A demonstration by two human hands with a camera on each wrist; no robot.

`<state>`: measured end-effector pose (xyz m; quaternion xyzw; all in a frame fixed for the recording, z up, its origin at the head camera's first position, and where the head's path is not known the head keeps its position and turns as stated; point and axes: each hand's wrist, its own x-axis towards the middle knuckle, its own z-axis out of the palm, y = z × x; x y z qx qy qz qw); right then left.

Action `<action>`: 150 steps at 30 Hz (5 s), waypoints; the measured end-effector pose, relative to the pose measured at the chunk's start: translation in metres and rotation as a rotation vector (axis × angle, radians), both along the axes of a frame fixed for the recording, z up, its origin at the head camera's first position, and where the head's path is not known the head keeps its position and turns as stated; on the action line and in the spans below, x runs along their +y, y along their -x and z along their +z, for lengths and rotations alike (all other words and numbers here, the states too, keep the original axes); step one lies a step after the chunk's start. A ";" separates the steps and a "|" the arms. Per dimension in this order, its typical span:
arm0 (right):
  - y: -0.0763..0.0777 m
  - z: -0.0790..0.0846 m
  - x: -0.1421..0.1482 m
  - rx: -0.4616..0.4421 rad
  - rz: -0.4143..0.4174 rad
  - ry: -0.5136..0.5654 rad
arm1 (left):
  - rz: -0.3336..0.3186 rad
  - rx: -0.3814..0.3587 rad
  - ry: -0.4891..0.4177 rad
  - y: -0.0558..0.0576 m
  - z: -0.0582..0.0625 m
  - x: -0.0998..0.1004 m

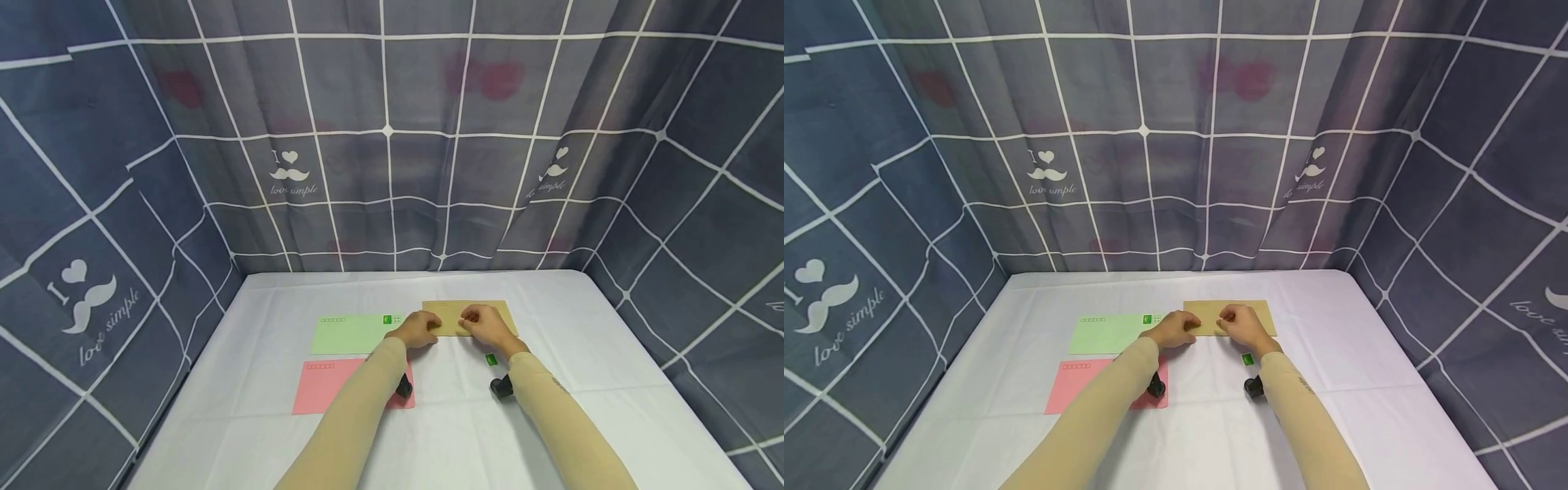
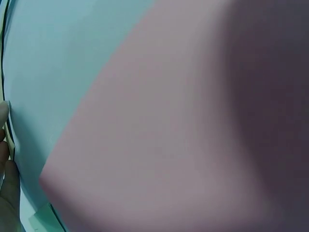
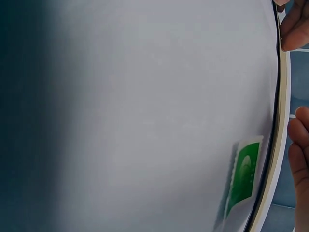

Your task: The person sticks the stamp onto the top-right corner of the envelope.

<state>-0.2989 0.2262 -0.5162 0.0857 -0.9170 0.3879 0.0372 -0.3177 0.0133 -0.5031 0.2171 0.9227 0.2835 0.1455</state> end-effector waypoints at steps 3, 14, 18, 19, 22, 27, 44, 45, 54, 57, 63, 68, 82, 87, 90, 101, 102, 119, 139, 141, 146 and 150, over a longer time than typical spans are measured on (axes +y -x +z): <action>-0.001 0.000 -0.001 -0.006 -0.003 0.008 | -0.007 0.000 0.007 0.000 0.000 -0.001; -0.003 0.001 0.006 -0.022 0.011 -0.021 | -0.015 -0.018 -0.010 -0.002 0.002 -0.008; -0.006 0.000 0.013 -0.029 0.014 -0.040 | -0.015 -0.029 -0.033 -0.004 0.002 -0.011; -0.007 -0.001 0.015 -0.027 0.020 -0.045 | -0.015 -0.032 -0.040 -0.005 0.002 -0.012; -0.012 -0.003 0.020 -0.041 0.021 -0.058 | -0.012 -0.031 -0.054 -0.006 0.000 -0.013; -0.019 -0.007 0.030 -0.058 0.049 -0.070 | -0.013 -0.006 -0.049 -0.008 -0.003 -0.013; -0.034 0.001 0.042 -0.137 0.119 -0.096 | -0.008 0.006 -0.064 -0.013 0.000 -0.015; -0.035 0.002 0.042 -0.149 0.119 -0.096 | -0.006 0.007 -0.063 -0.013 0.000 -0.015; -0.041 0.004 0.042 -0.203 0.101 -0.104 | 0.005 0.008 -0.067 -0.012 -0.003 -0.018; -0.042 0.005 0.043 -0.214 0.096 -0.102 | 0.009 0.010 -0.068 -0.011 -0.002 -0.017; -0.044 0.005 0.044 -0.222 0.117 -0.106 | 0.013 0.025 -0.062 -0.011 -0.004 -0.016; -0.045 0.006 0.046 -0.227 0.133 -0.106 | 0.028 0.018 -0.063 -0.011 -0.003 -0.016; -0.046 0.007 0.048 -0.247 0.132 -0.124 | 0.010 0.042 -0.067 -0.010 -0.005 -0.017; -0.049 0.008 0.045 -0.237 0.141 -0.114 | 0.017 0.027 -0.079 -0.010 -0.004 -0.016; -0.051 0.010 0.044 -0.221 0.156 -0.114 | 0.022 0.024 -0.079 -0.009 -0.005 -0.016; -0.050 0.005 0.047 -0.189 0.196 -0.101 | 0.024 0.030 -0.083 -0.010 -0.006 -0.015; -0.049 0.005 0.047 -0.192 0.193 -0.097 | 0.026 0.028 -0.083 -0.010 -0.006 -0.015; -0.048 0.007 0.056 -0.194 0.245 -0.055 | 0.036 0.023 -0.079 -0.009 -0.007 -0.014; -0.037 0.022 0.066 -0.231 0.266 0.137 | 0.016 0.022 -0.096 -0.017 -0.003 -0.020; -0.037 0.024 0.066 -0.229 0.273 0.145 | 0.014 0.024 -0.095 -0.018 -0.004 -0.020; -0.037 0.028 0.068 -0.220 0.262 0.142 | 0.012 0.032 -0.084 -0.019 -0.004 -0.021; -0.035 0.030 0.070 -0.212 0.254 0.130 | 0.009 0.035 -0.083 -0.020 -0.004 -0.021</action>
